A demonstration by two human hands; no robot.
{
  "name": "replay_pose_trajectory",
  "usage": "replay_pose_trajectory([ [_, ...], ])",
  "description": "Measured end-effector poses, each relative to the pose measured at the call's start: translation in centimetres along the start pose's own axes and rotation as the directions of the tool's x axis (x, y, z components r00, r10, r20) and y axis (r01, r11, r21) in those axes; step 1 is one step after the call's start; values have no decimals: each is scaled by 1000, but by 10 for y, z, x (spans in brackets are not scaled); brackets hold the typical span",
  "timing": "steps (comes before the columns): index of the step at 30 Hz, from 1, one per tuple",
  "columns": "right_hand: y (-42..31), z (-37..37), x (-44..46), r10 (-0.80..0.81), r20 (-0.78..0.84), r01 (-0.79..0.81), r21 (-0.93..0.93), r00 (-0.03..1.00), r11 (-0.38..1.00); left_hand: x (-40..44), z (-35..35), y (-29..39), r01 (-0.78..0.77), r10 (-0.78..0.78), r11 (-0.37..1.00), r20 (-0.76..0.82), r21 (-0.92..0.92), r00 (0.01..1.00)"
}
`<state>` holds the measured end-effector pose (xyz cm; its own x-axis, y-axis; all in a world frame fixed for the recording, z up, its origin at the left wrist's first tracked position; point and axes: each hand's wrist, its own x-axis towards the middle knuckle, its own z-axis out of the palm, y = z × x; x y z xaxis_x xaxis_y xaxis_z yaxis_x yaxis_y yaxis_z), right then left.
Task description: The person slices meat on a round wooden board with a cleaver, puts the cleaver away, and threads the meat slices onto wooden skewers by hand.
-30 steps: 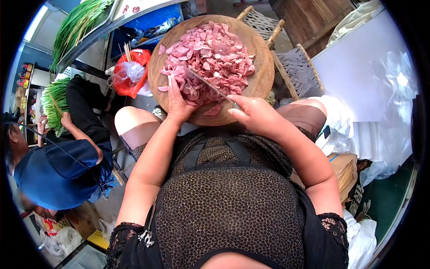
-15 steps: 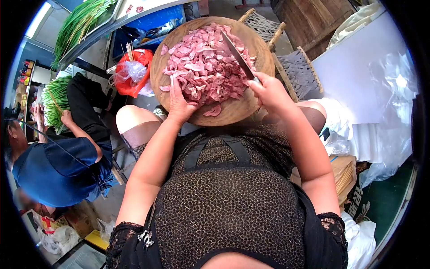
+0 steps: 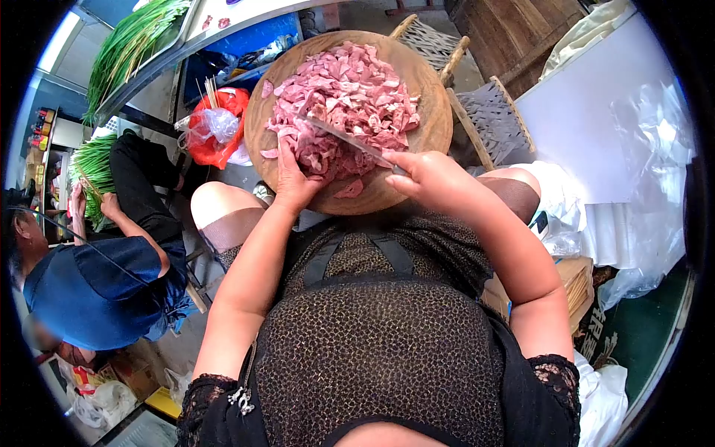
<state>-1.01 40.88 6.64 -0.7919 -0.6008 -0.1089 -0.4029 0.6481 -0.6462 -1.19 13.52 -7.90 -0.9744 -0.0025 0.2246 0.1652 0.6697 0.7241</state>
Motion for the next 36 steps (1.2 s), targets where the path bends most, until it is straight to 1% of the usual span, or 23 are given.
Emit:
replay_pose_trajectory([
  [3,-9,-10,-14,-1,10,0,31,1000,1000,3,-2,3,-61,62,998,-36,25,997],
  [5,-14,-17,-21,40,42,-42,64,998,997,2,-1,2,-60,61,997,-16,38,998],
  [8,-14,-21,-23,-20,-11,21,115,1000,993,-2,0,5,-32,39,994,-64,108,997],
  [9,-15,-24,-19,134,97,-154,243,986,958,-2,0,3,-32,40,994,-64,109,997],
  [10,-15,-27,-16,267,221,-331,345,938,878,-1,1,-1,-47,53,995,-54,92,997],
  [11,-9,-23,-12,311,222,-377,403,924,834,-1,1,-3,-62,66,995,-45,76,997],
  [15,14,-10,4,346,145,-373,460,927,806,0,-1,7,-104,112,989,-74,104,991],
  [17,14,-7,7,358,59,-341,481,932,808,3,2,10,-160,181,973,-118,164,976],
  [18,17,-2,9,358,6,-322,454,934,831,2,4,11,-137,160,977,-135,166,978],
  [19,18,-1,8,358,6,-322,453,934,831,3,7,12,-137,160,977,-135,165,978],
  [21,15,-1,3,400,-20,-324,549,916,770,6,12,16,-31,61,945,-82,327,995],
  [22,14,-2,1,400,-19,-325,549,916,770,11,14,12,-87,113,952,-71,293,991],
  [23,13,-4,-2,421,-32,-323,589,907,741,18,17,10,-86,112,952,-71,292,991],
  [25,14,-7,-6,444,-44,-322,624,895,712,36,21,14,-98,142,914,-83,394,986],
  [26,16,-9,-7,444,-50,-299,672,895,677,47,23,16,-68,101,906,-57,419,993],
  [27,16,-12,-8,446,-55,-275,718,893,639,57,24,20,-70,103,907,-58,415,993],
  [28,16,-14,-10,449,-57,-277,716,892,641,67,24,26,-43,51,897,-8,440,999],
  [30,15,-19,-11,445,-30,-227,828,895,512,84,20,37,-10,-26,880,68,475,997],
  [31,15,-21,-12,444,-34,-225,825,895,518,90,13,47,-10,-22,882,63,471,998],
  [33,14,-26,-14,422,72,-207,936,904,284,102,-8,66,-41,-145,863,326,503,934],
  [34,19,-26,-14,417,89,-213,941,905,262,104,-18,77,-33,-149,892,361,451,921],
  [35,20,-25,-14,412,90,-214,940,907,265,103,-23,78,-28,-151,892,355,451,922],
  [36,19,-24,-14,426,115,-223,951,897,213,102,-28,76,-105,-45,922,375,372,926],
])
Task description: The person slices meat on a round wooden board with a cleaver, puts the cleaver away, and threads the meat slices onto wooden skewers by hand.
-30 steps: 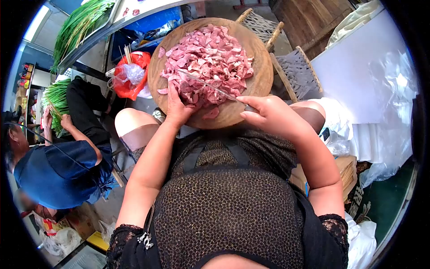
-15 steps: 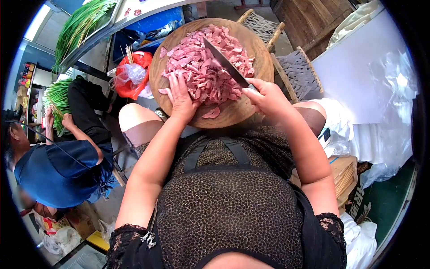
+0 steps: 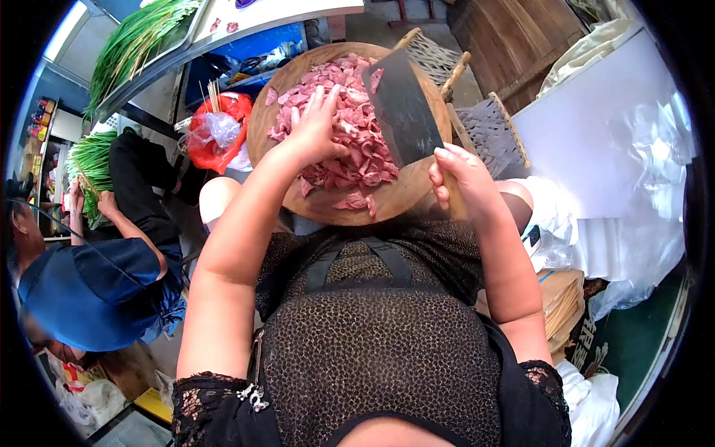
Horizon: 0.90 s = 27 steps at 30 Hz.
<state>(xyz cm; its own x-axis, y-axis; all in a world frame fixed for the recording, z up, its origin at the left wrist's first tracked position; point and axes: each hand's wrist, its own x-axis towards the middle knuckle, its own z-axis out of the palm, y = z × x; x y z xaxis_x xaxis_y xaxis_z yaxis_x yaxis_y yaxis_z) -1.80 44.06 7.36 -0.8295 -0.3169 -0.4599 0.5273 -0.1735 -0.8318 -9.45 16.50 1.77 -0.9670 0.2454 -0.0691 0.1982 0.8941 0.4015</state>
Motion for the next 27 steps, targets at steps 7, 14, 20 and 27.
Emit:
replay_pose_trajectory([
  [7,15,17,7,111,131,-121,78,985,990,-4,0,-4,-320,360,920,-163,228,919],
  [14,11,15,4,111,53,-117,104,992,988,-8,-6,-29,-106,171,895,-113,432,979],
  [20,-18,29,12,-82,0,81,-157,997,984,-14,-16,-24,-298,341,939,-347,172,874],
  [27,-109,56,72,-715,156,704,-407,681,582,-15,-8,-54,-211,128,962,-398,-172,908],
])
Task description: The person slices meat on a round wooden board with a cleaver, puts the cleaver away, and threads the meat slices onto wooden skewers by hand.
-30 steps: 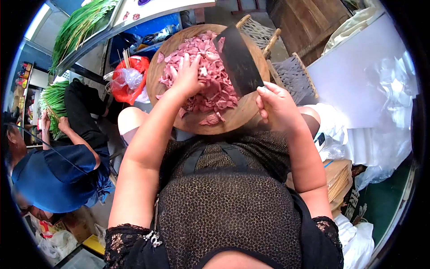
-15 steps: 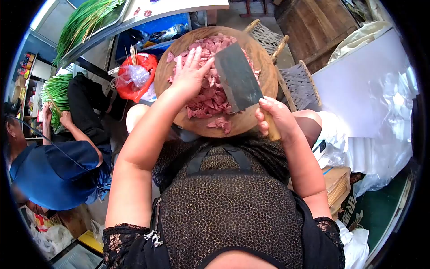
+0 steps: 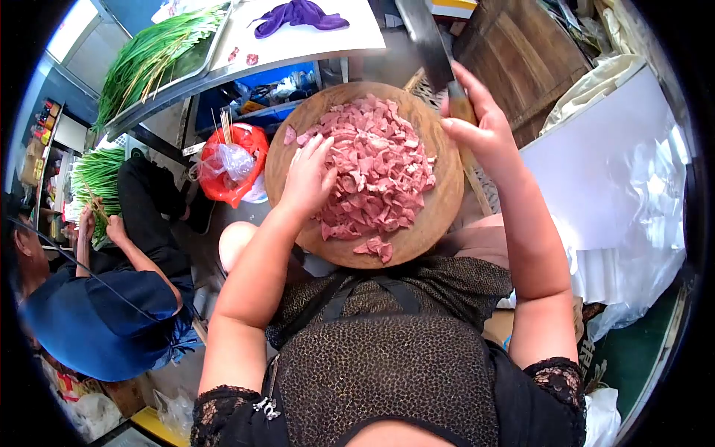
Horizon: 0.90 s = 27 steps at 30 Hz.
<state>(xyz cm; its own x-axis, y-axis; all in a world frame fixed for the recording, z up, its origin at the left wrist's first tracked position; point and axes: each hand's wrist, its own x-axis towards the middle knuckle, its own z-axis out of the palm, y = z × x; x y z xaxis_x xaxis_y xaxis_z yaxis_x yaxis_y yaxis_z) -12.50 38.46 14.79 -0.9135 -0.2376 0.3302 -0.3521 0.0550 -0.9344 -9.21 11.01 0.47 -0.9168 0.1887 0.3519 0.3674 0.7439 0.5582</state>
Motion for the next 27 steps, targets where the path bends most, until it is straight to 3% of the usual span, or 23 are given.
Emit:
replay_pose_trajectory([
  [1,-6,2,11,104,72,-110,79,992,991,0,-1,-3,5,-6,1000,-27,-15,1000],
  [2,-2,4,22,98,78,-104,80,992,991,1,-2,-4,6,-6,1000,-34,-11,999],
  [4,16,7,50,226,44,-189,-408,973,893,4,-3,-7,-19,19,1000,-25,25,1000],
  [5,42,3,65,-65,108,120,-649,992,752,6,-4,-7,-20,21,999,-16,41,1000],
  [6,45,6,77,-70,110,125,-646,991,753,7,-7,-4,-16,16,999,-11,39,1000],
  [8,48,12,92,56,245,194,-870,968,453,11,-8,-6,-22,24,999,-24,46,999],
  [19,52,56,156,142,366,320,-909,920,268,12,-19,-5,6,-6,1000,13,17,1000],
  [22,62,80,189,93,389,350,-892,916,285,13,-20,-5,-2,2,1000,3,10,1000],
  [27,100,142,274,150,310,212,-863,939,459,16,-17,-15,20,-20,1000,18,-13,1000],
])
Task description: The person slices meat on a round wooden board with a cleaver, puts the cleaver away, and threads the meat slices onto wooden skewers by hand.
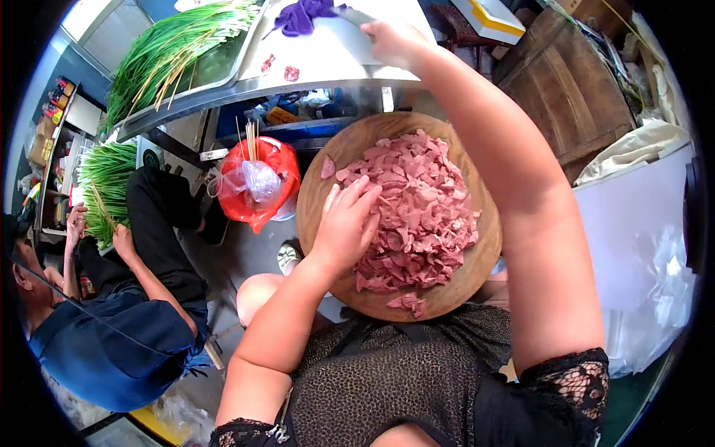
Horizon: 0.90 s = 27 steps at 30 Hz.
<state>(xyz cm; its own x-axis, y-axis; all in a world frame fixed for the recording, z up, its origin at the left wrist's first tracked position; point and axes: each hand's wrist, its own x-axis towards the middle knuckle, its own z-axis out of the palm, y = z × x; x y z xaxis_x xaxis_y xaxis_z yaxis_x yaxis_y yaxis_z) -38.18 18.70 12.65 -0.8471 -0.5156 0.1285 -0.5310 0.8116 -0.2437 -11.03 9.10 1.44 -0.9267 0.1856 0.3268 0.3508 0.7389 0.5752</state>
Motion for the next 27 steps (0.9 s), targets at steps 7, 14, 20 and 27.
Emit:
replay_pose_trajectory([
  [7,-38,58,36,104,-44,-109,-136,994,985,1,-3,-5,40,-39,999,26,-29,999],
  [14,-40,76,57,108,83,-136,590,991,796,1,-3,-6,4,-5,1000,-36,-26,999],
  [20,11,34,-28,3,47,-44,889,999,457,2,-2,-8,-34,35,999,-69,11,997],
  [27,123,-61,-246,309,156,-305,795,938,524,2,7,-11,-87,90,995,-80,44,993],
])
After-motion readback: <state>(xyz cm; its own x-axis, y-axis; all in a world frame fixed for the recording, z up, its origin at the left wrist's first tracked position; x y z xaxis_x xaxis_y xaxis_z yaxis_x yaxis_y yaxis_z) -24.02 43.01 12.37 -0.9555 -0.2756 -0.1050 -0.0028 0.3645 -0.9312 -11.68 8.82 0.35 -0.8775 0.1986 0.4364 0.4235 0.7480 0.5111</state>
